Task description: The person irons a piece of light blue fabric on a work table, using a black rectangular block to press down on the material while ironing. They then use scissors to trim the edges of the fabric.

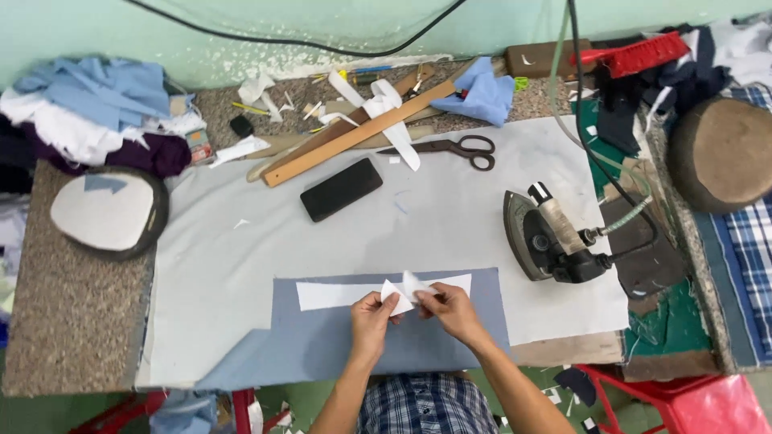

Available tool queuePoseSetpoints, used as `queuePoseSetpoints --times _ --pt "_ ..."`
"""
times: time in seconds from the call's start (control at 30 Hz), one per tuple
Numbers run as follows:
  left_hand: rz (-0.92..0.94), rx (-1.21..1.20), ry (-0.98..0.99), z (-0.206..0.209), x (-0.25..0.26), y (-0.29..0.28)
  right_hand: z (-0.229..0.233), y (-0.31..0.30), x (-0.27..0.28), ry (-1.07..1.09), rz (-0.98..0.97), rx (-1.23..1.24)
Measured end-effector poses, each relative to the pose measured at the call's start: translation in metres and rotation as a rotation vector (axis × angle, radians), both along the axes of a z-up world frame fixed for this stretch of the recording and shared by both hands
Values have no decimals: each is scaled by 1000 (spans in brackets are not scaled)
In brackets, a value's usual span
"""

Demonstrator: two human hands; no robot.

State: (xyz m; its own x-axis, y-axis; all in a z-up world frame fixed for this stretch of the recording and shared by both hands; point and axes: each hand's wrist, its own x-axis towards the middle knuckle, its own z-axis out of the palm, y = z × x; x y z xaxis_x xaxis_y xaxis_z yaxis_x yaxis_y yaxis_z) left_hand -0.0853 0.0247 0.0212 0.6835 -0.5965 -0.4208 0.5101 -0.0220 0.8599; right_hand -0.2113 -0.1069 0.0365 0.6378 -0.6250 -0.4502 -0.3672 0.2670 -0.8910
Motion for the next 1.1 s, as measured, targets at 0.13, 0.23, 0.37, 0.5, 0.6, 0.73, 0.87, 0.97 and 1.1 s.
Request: queuePoseSetpoints --times 0.13,0.23,0.37,0.5,0.6,0.73,0.87,0.97,1.1 --pt "243 97 56 -9 -13 26 6 -32 -60 -12 -162 126" --pt "240 183 70 10 -5 30 -3 -45 -94 37 -173 164" --pt "194 133 -60 16 28 13 -15 -32 -119 68 -124 205" --pt "163 397 -643 4 58 1 6 -2 -112 108 -90 213" --pt "-145 197 -1239 24 16 24 18 24 -97 84 -64 115" --pt "-1026 376 -1244 31 -45 61 19 62 -69 49 47 44" --pt "-592 69 -1198 -14 -57 86 38 83 -48 -88 242 -165" --pt "-365 82 -722 -5 -52 85 29 90 -43 -87 206 -376" --pt "-67 12 74 9 -42 77 13 90 -31 -23 167 -291"
